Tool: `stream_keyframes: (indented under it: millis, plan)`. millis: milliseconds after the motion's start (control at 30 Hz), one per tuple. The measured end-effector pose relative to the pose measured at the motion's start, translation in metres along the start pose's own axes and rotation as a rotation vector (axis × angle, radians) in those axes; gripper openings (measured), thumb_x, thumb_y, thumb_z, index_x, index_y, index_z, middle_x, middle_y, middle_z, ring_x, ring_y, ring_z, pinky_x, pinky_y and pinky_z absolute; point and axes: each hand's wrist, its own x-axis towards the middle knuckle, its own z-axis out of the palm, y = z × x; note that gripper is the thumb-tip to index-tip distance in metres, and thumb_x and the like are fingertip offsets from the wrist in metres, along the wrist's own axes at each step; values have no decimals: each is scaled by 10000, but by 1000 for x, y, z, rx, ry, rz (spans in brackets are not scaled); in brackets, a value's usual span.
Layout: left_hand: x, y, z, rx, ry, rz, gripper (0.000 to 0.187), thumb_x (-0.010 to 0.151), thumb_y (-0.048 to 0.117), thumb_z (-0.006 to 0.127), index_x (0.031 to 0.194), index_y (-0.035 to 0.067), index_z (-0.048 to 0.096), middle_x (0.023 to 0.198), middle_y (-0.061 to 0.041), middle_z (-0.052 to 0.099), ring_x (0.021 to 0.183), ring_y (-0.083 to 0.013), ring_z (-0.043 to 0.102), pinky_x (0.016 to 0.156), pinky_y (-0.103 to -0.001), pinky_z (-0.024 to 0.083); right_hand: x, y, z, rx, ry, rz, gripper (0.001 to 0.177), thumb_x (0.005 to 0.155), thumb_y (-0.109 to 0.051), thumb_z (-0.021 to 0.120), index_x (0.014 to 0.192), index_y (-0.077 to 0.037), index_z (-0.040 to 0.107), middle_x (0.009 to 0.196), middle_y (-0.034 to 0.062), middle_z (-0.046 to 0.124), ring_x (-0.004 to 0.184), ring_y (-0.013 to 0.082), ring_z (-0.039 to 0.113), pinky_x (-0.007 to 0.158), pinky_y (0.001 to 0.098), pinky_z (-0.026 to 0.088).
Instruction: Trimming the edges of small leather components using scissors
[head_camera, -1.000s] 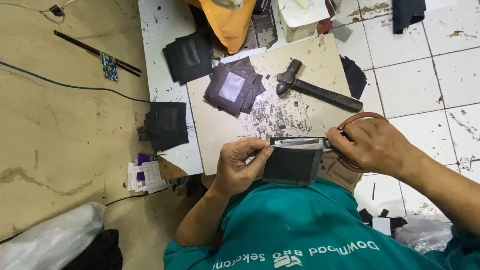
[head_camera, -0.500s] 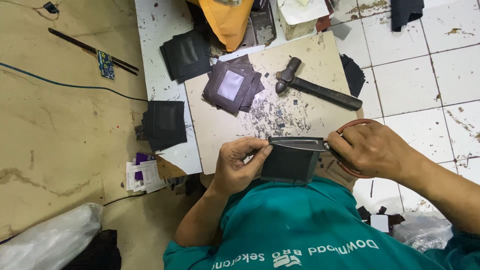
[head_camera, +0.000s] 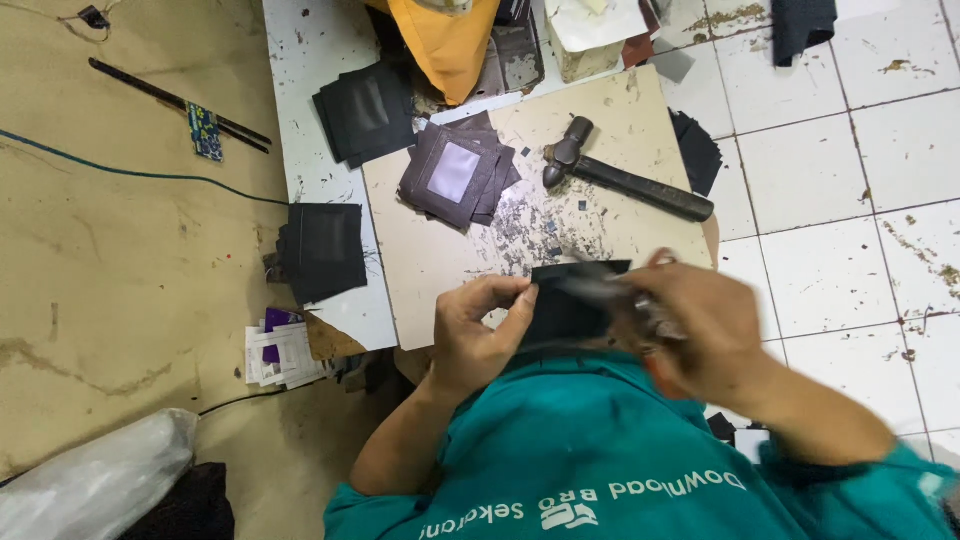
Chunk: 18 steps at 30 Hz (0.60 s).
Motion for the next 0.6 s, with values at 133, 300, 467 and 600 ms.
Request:
stream_keyframes:
  millis: [133, 300, 467, 600]
  plan:
    - [-2, 27, 12, 324, 94, 306, 161, 779, -73, 780, 896, 33, 749, 713, -138, 746, 618, -307, 744, 556, -357, 594, 45, -41, 32, 190, 114, -6, 677, 614, -31, 637, 1289, -38, 687, 1135, 147, 721, 981, 363, 720, 858, 465, 585]
    - [6, 52, -11, 208, -115, 310, 389, 839, -2, 698, 1196, -3, 544, 1152, -236, 585, 1187, -436, 566, 1153, -590, 382, 65, -63, 52, 584, 287, 196, 146, 855, 19, 772, 993, -14, 738, 911, 115, 748, 780, 338, 724, 774, 428, 601]
    - [16, 42, -29, 149, -364, 76, 406, 874, 48, 751, 1247, 10, 596, 1106, -210, 687, 1118, -440, 648, 981, -545, 482, 72, -66, 51, 585, 356, 176, 131, 844, 85, 770, 915, -4, 706, 844, 128, 731, 708, 272, 673, 631, 312, 547]
    - [18, 37, -29, 233, -409, -38, 207, 880, 54, 719, 1078, 11, 673, 918, -232, 767, 922, -476, 730, 761, -523, 565, 54, -43, 68, 385, 414, 56, 123, 887, 106, 705, 933, -7, 718, 846, 143, 730, 722, 338, 692, 638, 362, 566]
